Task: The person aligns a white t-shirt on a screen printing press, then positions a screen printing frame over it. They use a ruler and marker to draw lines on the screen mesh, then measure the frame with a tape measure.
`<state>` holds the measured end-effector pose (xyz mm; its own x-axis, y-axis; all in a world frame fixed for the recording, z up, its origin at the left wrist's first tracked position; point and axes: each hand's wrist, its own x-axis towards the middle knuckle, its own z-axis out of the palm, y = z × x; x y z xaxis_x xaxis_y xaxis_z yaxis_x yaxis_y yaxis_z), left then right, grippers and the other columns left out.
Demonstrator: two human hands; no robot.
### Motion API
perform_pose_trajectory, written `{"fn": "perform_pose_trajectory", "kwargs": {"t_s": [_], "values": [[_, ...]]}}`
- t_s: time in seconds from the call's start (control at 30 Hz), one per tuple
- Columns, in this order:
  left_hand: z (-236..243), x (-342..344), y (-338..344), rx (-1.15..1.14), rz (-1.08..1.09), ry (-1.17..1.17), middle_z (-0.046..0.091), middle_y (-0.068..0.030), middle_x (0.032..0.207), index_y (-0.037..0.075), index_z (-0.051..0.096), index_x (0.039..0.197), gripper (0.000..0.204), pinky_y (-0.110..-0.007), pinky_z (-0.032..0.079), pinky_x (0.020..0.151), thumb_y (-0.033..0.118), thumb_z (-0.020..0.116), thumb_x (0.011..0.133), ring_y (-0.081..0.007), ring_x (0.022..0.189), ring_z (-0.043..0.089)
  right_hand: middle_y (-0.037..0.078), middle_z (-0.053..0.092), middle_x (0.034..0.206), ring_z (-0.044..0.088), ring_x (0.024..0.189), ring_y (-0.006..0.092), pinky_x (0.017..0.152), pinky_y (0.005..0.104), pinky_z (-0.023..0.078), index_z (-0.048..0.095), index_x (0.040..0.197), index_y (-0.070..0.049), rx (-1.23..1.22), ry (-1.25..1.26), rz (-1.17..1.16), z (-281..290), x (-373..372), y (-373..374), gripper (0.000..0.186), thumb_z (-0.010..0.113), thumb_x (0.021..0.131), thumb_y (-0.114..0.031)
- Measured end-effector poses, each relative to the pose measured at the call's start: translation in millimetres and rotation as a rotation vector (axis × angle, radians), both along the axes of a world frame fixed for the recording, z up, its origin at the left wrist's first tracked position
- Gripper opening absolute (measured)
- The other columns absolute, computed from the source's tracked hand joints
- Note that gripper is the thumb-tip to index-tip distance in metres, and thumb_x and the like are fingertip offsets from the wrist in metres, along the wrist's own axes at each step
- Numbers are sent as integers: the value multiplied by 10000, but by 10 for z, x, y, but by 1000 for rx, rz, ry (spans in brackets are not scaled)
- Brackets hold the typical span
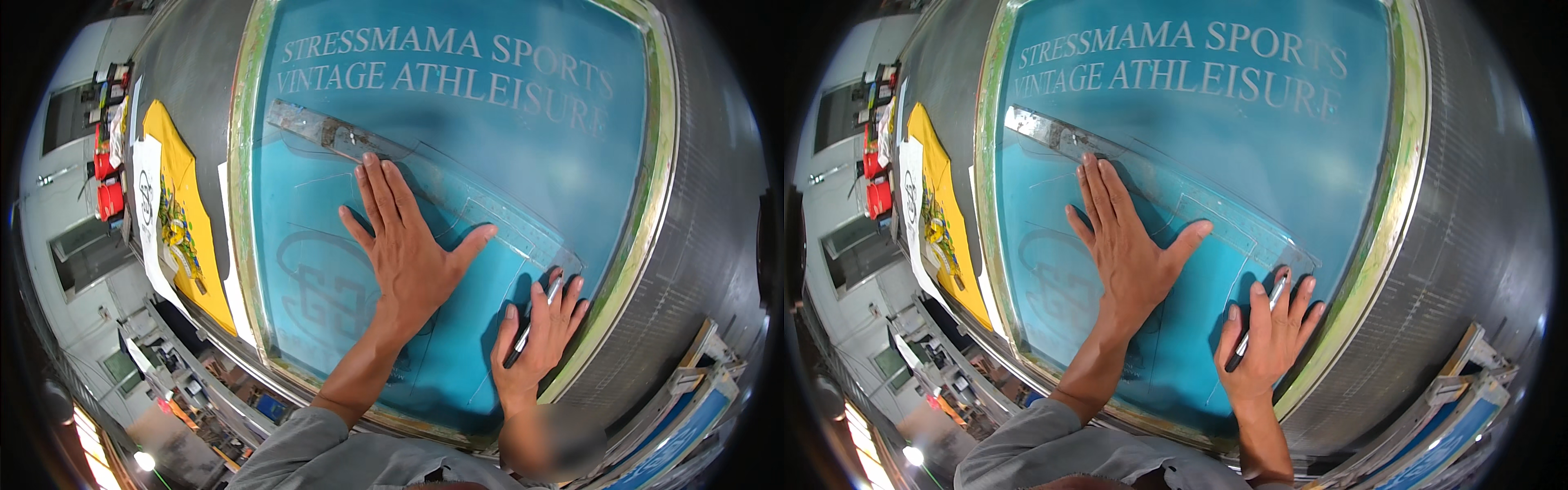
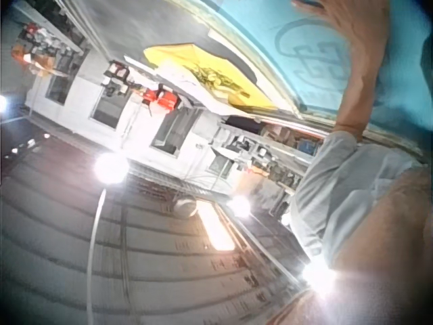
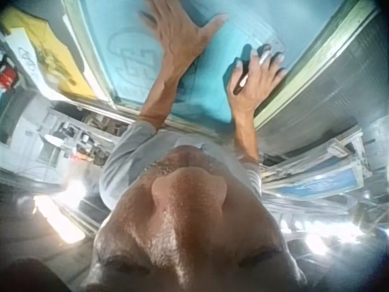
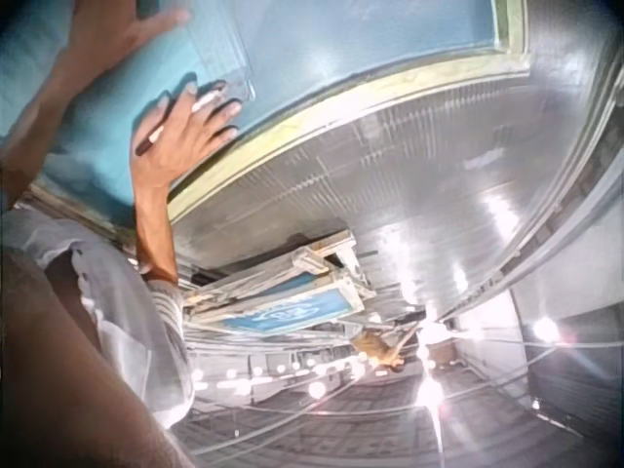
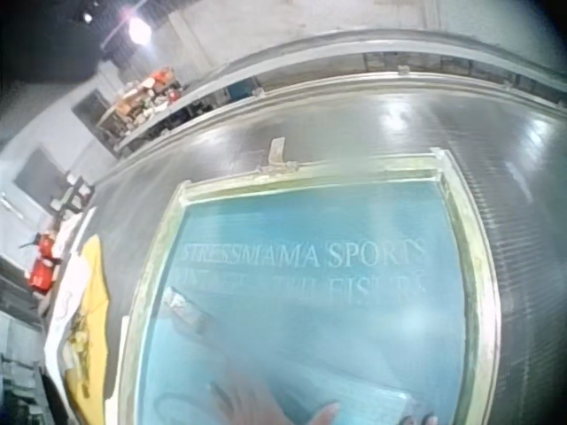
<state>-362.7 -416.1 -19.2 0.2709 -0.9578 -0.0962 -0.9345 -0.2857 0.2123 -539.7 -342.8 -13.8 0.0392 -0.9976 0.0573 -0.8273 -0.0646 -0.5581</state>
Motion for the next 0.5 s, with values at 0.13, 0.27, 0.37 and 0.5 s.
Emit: {"fn": "perform_pose_trajectory", "kwargs": {"t_s": [0.13, 0.27, 0.37, 0.5], "values": [[-11, 31, 30, -41, 3, 21, 91, -331, 1679, -123, 96, 1595, 1338, -729, 37, 1177, 727, 741, 786, -468, 1579, 66, 293, 568, 1450, 370, 1472, 525, 1218, 647, 178, 636, 1295, 14, -7, -4, -2, -13, 6, 21, 378, 639, 938, -110], [-43, 43, 33, -54, 8, 50, 90, -343, 1673, -127, 94, 1593, 1364, -759, 41, 1156, 752, 734, 769, -495, 1570, 71, 290, 549, 1476, 351, 1484, 523, 1224, 640, 164, 608, 1340, 11, -15, -11, -3, -10, 22, 13, 432, 649, 916, -64], [-52, 40, 20, -50, 13, 73, 87, -348, 1672, -123, 92, 1595, 1373, -779, 45, 1141, 763, 731, 762, -506, 1565, 77, 286, 532, 1496, 333, 1498, 513, 1231, 631, 149, 579, 1379, 2, -14, 5, 6, -10, 22, 5, 478, 653, 909, -46], [-61, 39, 16, -41, 16, 82, 83, -344, 1675, -116, 89, 1598, 1382, -789, 50, 1132, 783, 716, 756, -508, 1564, 85, 288, 529, 1498, 330, 1502, 508, 1231, 629, 148, 574, 1386, -3, -7, 13, 5, -17, 28, 14, 482, 653, 912, -44]]}}
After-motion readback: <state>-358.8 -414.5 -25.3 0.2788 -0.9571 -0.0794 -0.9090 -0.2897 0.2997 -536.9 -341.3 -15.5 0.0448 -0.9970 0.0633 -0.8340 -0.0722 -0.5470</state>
